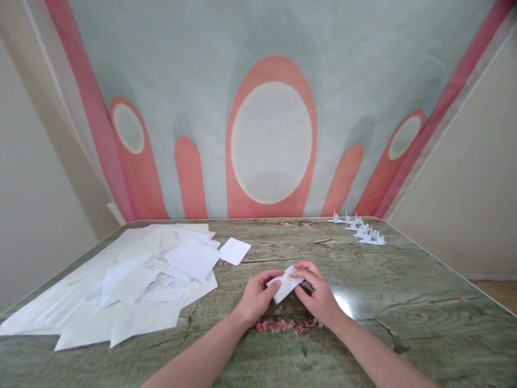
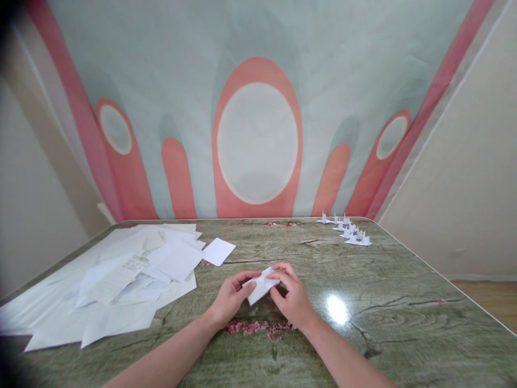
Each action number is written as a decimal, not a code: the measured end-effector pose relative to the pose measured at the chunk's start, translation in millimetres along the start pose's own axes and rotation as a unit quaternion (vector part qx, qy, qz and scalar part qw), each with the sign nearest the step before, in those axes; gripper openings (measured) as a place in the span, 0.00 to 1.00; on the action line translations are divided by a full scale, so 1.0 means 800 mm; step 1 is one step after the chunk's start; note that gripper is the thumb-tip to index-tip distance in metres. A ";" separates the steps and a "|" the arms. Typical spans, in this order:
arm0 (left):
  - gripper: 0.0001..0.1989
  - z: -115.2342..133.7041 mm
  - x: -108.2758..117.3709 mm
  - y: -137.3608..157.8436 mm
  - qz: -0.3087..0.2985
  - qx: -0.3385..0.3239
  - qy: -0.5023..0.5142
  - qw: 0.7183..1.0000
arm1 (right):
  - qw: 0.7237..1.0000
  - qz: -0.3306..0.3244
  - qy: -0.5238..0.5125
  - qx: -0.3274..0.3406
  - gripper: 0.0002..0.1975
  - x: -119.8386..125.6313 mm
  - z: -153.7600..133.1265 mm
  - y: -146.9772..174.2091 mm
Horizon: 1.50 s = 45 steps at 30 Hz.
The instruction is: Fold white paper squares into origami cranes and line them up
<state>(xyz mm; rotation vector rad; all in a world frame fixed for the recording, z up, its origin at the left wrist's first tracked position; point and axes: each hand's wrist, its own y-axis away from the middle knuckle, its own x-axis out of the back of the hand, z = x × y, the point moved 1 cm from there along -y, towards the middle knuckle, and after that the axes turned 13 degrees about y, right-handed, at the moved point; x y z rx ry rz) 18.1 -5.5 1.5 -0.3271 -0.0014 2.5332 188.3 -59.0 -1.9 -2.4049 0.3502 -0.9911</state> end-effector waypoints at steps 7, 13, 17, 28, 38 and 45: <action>0.19 0.001 -0.001 0.001 -0.040 0.006 0.045 0.998 | 0.999 0.047 -0.001 -0.014 0.11 0.002 0.006 0.000; 0.19 -0.002 0.000 0.002 -0.055 0.005 0.057 0.997 | 0.999 0.047 -0.010 -0.014 0.11 0.001 0.006 0.001; 0.20 0.003 -0.001 0.001 -0.066 0.006 0.071 0.995 | 0.999 0.045 -0.024 -0.017 0.09 0.001 0.006 0.001; 0.20 -0.001 0.001 0.000 -0.067 -0.002 0.064 0.996 | 0.999 0.037 -0.033 -0.023 0.08 0.001 0.003 0.000; 0.16 -0.011 0.002 -0.004 -0.004 -0.039 -0.047 0.998 | 1.000 0.018 -0.013 -0.001 0.06 0.004 -0.002 0.001; 0.17 -0.006 -0.005 -0.002 -0.001 0.016 0.009 1.000 | 1.000 0.024 -0.002 0.004 0.08 0.004 0.005 0.001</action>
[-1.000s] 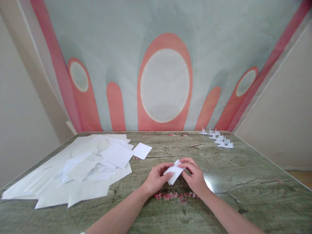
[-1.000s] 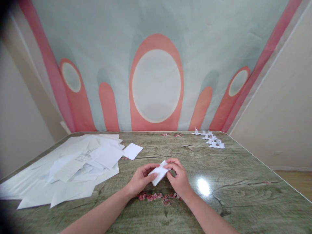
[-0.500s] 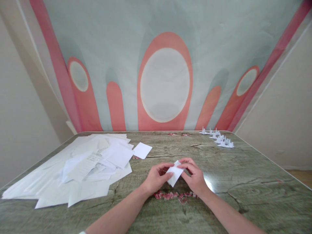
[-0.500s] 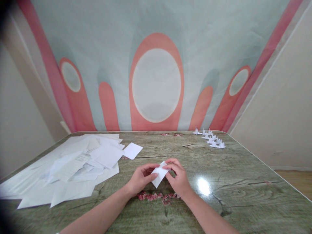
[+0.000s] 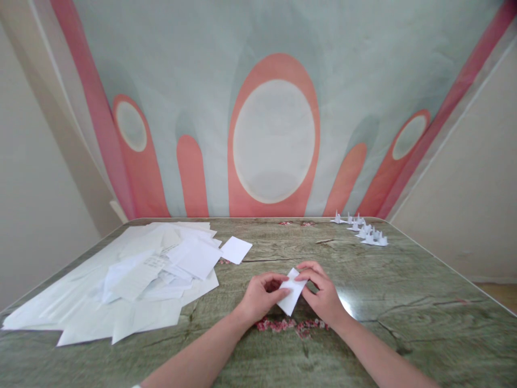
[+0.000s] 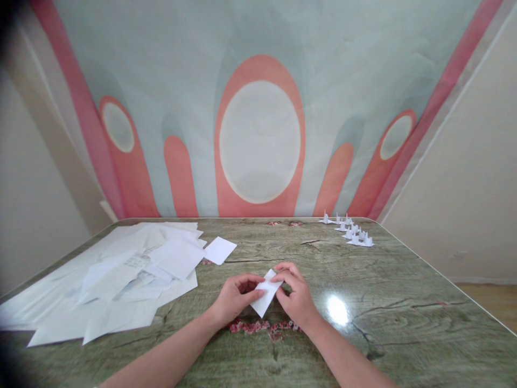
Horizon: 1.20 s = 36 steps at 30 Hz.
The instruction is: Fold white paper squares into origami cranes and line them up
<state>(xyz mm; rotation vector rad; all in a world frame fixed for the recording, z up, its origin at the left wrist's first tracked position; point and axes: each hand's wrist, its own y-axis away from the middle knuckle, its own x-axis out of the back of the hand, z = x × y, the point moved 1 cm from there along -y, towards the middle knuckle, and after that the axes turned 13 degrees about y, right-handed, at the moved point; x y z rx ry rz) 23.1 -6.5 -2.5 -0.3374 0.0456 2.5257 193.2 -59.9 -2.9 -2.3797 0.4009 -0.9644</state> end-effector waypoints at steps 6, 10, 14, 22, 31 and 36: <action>0.19 0.003 -0.002 0.001 0.014 0.020 -0.007 1.000 | 1.000 0.000 -0.008 -0.026 0.08 -0.003 0.003 0.000; 0.18 0.005 -0.002 0.002 0.016 0.013 -0.057 0.998 | 1.000 -0.006 -0.018 -0.020 0.07 -0.002 0.001 -0.001; 0.16 0.006 -0.001 0.002 0.023 0.000 -0.092 0.995 | 0.999 -0.015 -0.033 -0.009 0.07 0.001 -0.005 -0.002; 0.14 -0.001 0.002 -0.001 0.023 -0.003 -0.059 0.998 | 0.998 -0.047 -0.047 0.002 0.05 0.005 -0.010 -0.004; 0.17 0.001 0.004 0.001 -0.018 0.008 -0.047 0.999 | 0.997 -0.051 -0.061 -0.006 0.06 0.004 -0.009 -0.004; 0.20 -0.006 0.006 -0.001 -0.035 0.039 -0.028 0.998 | 0.997 -0.051 -0.059 -0.001 0.06 0.003 -0.009 -0.005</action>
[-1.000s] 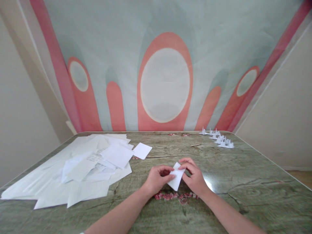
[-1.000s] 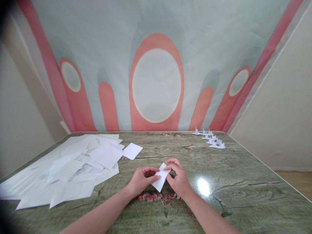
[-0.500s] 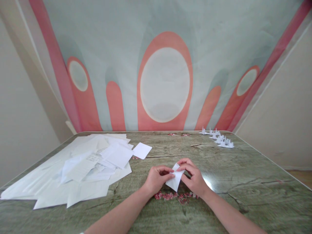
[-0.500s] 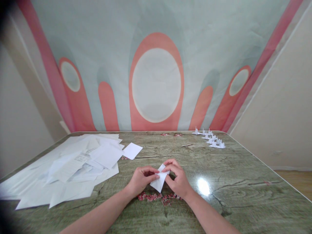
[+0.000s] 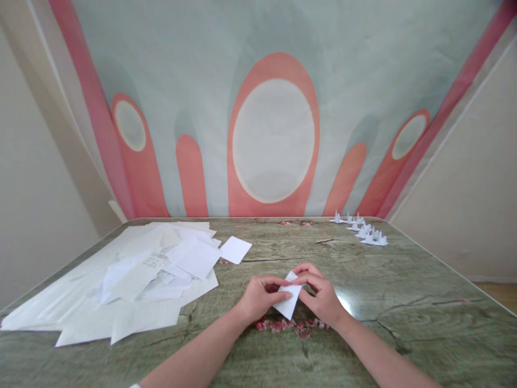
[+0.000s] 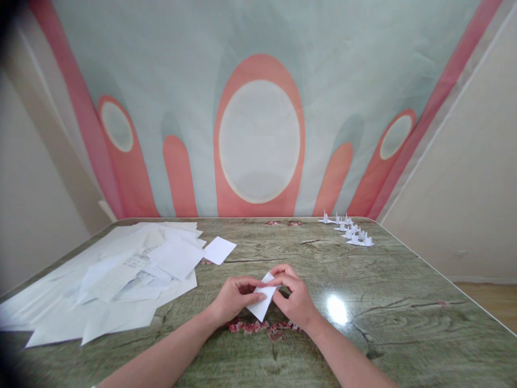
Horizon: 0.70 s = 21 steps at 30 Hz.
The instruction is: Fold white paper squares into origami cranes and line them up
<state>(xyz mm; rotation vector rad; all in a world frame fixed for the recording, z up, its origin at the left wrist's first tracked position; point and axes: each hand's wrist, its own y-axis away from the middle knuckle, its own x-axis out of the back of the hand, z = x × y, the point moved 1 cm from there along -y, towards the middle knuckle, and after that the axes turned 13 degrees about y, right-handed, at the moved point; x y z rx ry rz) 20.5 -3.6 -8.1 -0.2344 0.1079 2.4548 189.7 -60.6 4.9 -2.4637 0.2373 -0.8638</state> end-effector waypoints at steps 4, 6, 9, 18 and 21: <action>0.17 0.000 0.001 0.000 0.028 -0.021 -0.023 0.999 | 1.000 -0.008 -0.012 -0.006 0.06 0.000 0.001 0.001; 0.15 0.001 0.000 0.000 0.037 -0.034 -0.036 0.998 | 1.000 -0.008 -0.023 -0.017 0.05 0.000 0.003 0.001; 0.14 0.005 0.000 0.000 0.059 -0.055 -0.060 0.995 | 0.999 0.002 -0.039 -0.032 0.03 0.001 0.008 0.001; 0.12 0.012 0.003 -0.001 0.074 -0.083 -0.083 0.990 | 0.996 -0.014 -0.060 -0.068 0.05 0.001 0.018 0.000; 0.12 0.011 0.002 0.000 0.071 -0.082 -0.094 0.990 | 0.994 -0.019 -0.075 -0.081 0.06 0.001 0.022 0.000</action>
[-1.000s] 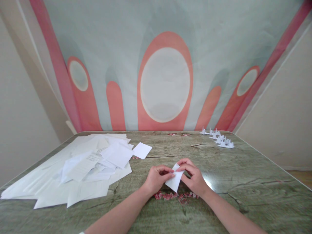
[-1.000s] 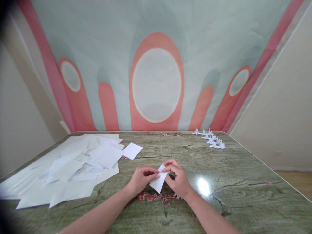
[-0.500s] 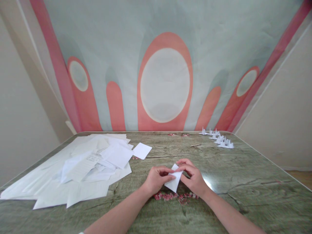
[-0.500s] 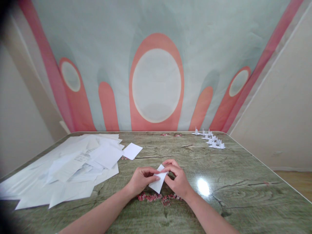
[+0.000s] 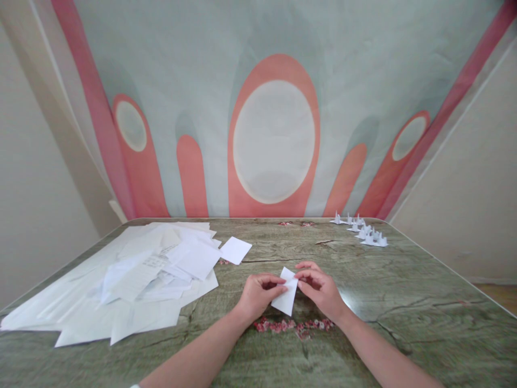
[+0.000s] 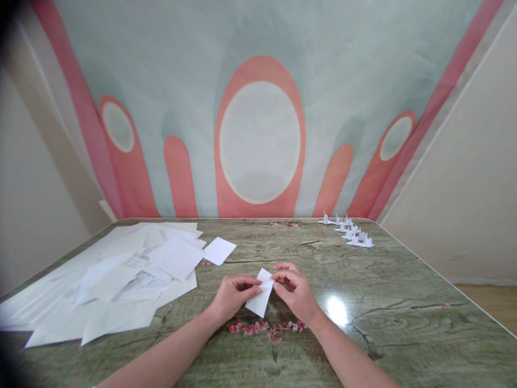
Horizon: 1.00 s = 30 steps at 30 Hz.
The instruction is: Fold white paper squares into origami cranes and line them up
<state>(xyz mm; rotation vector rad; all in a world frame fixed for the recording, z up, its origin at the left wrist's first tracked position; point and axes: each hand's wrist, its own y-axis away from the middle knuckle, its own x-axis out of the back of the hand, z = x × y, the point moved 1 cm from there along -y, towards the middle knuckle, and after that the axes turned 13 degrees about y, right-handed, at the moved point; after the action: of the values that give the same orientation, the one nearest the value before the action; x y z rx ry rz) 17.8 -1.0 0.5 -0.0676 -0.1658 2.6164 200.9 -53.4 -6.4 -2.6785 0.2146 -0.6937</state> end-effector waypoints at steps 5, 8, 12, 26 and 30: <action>0.14 -0.004 0.000 0.001 -0.010 0.005 -0.004 1.000 | 0.998 -0.021 -0.050 -0.021 0.08 0.000 0.005 -0.002; 0.16 -0.008 0.000 0.000 -0.018 0.025 0.014 0.999 | 0.996 -0.045 -0.072 -0.028 0.08 0.000 0.004 -0.004; 0.20 -0.012 -0.001 0.000 -0.041 0.066 0.060 0.995 | 0.996 -0.048 -0.066 -0.033 0.06 0.000 0.004 -0.004; 0.18 0.001 0.006 -0.001 -0.120 -0.003 -0.025 0.992 | 0.995 -0.065 -0.056 -0.053 0.07 -0.001 0.001 -0.003; 0.18 0.007 0.008 0.001 -0.146 0.016 0.014 0.989 | 0.995 -0.055 -0.055 -0.058 0.09 0.001 0.002 -0.005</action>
<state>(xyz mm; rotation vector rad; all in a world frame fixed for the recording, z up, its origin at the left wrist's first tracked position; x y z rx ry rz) 12.0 1.0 5.7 -0.0646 -0.1134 2.3236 202.3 -49.5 -6.2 -2.8480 0.0824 -0.5794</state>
